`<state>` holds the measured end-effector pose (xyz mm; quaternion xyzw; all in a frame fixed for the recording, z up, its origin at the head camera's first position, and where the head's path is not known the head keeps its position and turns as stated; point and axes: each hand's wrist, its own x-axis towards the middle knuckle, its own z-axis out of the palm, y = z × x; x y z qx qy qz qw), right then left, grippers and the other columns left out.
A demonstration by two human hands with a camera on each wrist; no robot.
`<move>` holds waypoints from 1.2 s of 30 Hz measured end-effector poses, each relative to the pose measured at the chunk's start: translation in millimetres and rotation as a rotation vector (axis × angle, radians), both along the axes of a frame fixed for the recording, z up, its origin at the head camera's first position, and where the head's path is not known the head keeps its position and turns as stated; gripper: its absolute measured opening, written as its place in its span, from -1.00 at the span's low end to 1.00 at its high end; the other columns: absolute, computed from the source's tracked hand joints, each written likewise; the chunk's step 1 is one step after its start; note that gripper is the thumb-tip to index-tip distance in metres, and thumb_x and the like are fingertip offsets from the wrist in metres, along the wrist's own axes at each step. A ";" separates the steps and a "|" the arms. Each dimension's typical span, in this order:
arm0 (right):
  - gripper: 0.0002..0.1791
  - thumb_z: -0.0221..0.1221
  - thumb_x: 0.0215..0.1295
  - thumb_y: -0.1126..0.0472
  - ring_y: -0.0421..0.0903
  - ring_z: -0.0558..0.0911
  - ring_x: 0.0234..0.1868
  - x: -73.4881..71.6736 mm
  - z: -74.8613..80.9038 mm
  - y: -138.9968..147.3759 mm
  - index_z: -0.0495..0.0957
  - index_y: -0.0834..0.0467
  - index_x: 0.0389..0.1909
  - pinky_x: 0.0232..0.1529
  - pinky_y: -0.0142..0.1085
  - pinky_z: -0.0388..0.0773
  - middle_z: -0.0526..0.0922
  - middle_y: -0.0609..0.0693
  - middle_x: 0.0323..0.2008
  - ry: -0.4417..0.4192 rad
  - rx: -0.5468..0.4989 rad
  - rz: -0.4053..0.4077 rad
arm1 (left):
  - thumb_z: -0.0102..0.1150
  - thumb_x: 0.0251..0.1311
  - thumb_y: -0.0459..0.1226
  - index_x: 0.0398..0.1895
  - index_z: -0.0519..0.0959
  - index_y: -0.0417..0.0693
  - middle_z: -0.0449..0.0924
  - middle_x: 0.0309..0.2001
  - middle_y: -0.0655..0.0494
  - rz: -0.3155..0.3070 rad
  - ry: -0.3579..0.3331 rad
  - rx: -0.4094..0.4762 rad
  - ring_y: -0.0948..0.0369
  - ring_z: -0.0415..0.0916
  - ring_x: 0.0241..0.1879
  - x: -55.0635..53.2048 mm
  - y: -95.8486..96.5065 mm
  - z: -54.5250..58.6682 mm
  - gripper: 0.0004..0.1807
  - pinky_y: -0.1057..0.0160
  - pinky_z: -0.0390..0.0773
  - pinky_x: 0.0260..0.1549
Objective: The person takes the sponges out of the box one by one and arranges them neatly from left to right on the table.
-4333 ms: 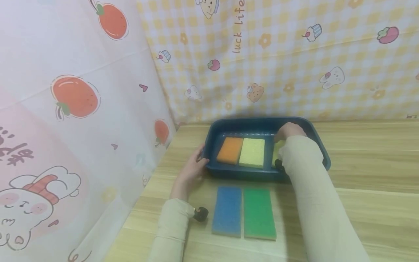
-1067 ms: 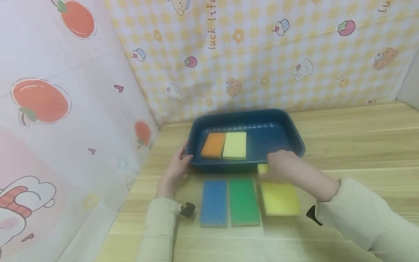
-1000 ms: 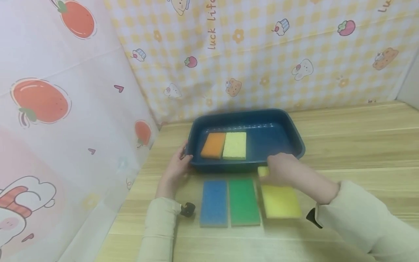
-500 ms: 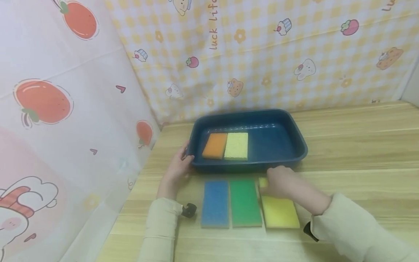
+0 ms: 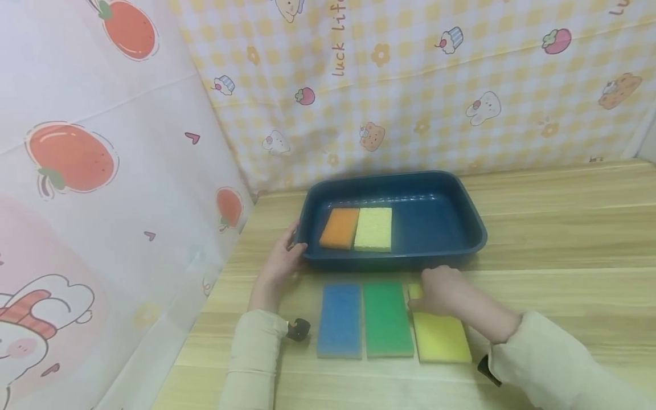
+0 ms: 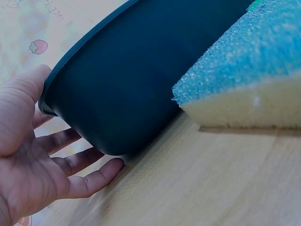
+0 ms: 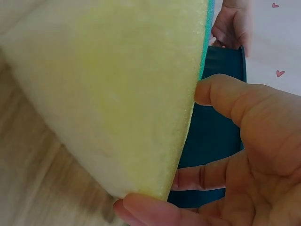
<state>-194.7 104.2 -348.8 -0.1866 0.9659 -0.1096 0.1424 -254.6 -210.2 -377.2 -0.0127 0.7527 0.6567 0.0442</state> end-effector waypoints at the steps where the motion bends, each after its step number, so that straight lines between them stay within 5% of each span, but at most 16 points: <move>1: -0.31 0.24 -0.05 -0.15 -0.10 0.37 -0.62 -0.3 -1.2 0.3 0.44 0.46 -0.24 -0.60 -0.27 0.32 0.40 0.00 -0.62 0.010 -0.004 0.001 | -0.07 0.22 -0.36 0.38 0.01 0.23 0.14 0.25 -0.06 -0.002 -0.001 0.002 -0.02 0.29 0.05 -0.3 -0.2 -0.2 -0.32 -0.07 0.46 -0.15; 17: -0.41 0.25 -0.10 -0.20 -0.13 0.28 -0.67 3.8 -9.3 2.9 0.46 0.32 -0.45 -0.66 -0.31 0.17 0.31 -0.04 -0.72 0.103 -0.058 -0.021 | -0.05 0.20 -0.36 0.37 0.04 0.24 0.17 0.23 -0.02 -0.001 -0.001 0.006 -0.01 0.30 0.05 -3.0 -1.1 -2.7 -0.32 -0.03 0.49 -0.17; 26: -0.33 0.15 -0.04 -0.30 -0.12 0.34 -0.64 2.0 -8.6 5.6 0.46 0.33 -0.44 -0.63 -0.26 0.27 0.34 -0.03 -0.70 0.116 -0.053 -0.009 | -0.04 0.20 -0.35 0.37 0.04 0.25 0.17 0.24 -0.04 -0.006 0.000 0.001 -0.02 0.30 0.04 -2.3 -1.8 -3.2 -0.31 -0.04 0.48 -0.16; 31: -0.37 0.04 0.02 -0.36 -0.14 0.31 -0.70 -0.8 7.0 3.1 0.38 0.20 -0.61 -0.69 -0.28 0.23 0.29 -0.05 -0.75 0.180 -0.034 -0.002 | -0.05 0.21 -0.35 0.37 0.03 0.27 0.17 0.25 -0.02 -0.005 -0.006 -0.005 0.00 0.29 0.05 -0.4 -1.1 -1.4 -0.32 -0.03 0.48 -0.15; 36: -0.41 0.08 0.03 -0.32 -0.20 0.20 -0.77 -18.1 46.9 -11.5 0.25 0.10 -0.79 -0.74 -0.36 0.12 0.18 -0.11 -0.81 0.189 -0.037 0.017 | -0.05 0.21 -0.35 0.37 0.04 0.28 0.15 0.26 -0.02 -0.013 0.001 0.005 -0.02 0.29 0.05 -1.1 -2.8 -1.3 -0.32 -0.06 0.46 -0.13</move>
